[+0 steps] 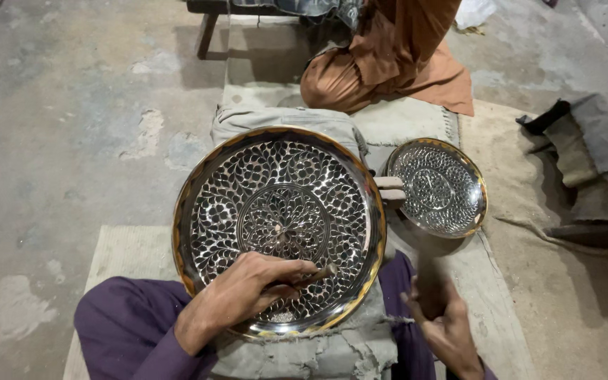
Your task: The person uses a hammer and chisel to engrave a decorative pattern into a metal plate. They repeatedly strike the chisel to create indentations in the metal surface.
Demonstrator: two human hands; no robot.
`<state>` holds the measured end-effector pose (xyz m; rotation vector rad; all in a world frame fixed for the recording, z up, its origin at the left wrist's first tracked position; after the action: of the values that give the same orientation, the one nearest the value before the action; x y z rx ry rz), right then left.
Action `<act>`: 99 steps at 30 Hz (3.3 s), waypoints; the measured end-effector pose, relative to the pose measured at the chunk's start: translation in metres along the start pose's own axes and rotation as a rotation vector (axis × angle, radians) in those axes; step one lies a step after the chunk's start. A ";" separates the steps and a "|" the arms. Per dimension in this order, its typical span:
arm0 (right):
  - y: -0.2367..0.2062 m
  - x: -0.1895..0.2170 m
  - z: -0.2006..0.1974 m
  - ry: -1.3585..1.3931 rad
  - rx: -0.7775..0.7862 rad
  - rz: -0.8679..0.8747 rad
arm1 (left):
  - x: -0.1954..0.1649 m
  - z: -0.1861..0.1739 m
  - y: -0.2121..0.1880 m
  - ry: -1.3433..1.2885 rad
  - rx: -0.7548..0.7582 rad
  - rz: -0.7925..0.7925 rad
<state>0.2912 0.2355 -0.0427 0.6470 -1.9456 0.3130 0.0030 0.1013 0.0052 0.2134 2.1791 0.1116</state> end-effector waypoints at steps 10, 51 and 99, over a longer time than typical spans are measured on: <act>-0.010 0.003 0.003 -0.212 -0.087 -0.023 | -0.004 -0.005 0.002 0.035 0.030 0.009; -0.004 0.017 -0.005 -0.184 -0.027 -0.046 | -0.002 -0.007 -0.001 0.016 -0.019 0.009; -0.009 -0.006 -0.012 -0.142 -0.153 0.071 | -0.007 -0.012 0.002 0.034 0.011 0.040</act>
<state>0.3073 0.2353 -0.0432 0.5124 -2.1085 0.1635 -0.0020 0.1022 0.0181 0.2633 2.2103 0.1268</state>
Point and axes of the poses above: each hand's wrist, its own y-axis towards the middle knuckle, its own z-axis out of the palm, x = y × z, the point moved 8 cm from there along y, towards the middle knuckle, and after that the axes turned 9 degrees about y, right-handed, at the moved point
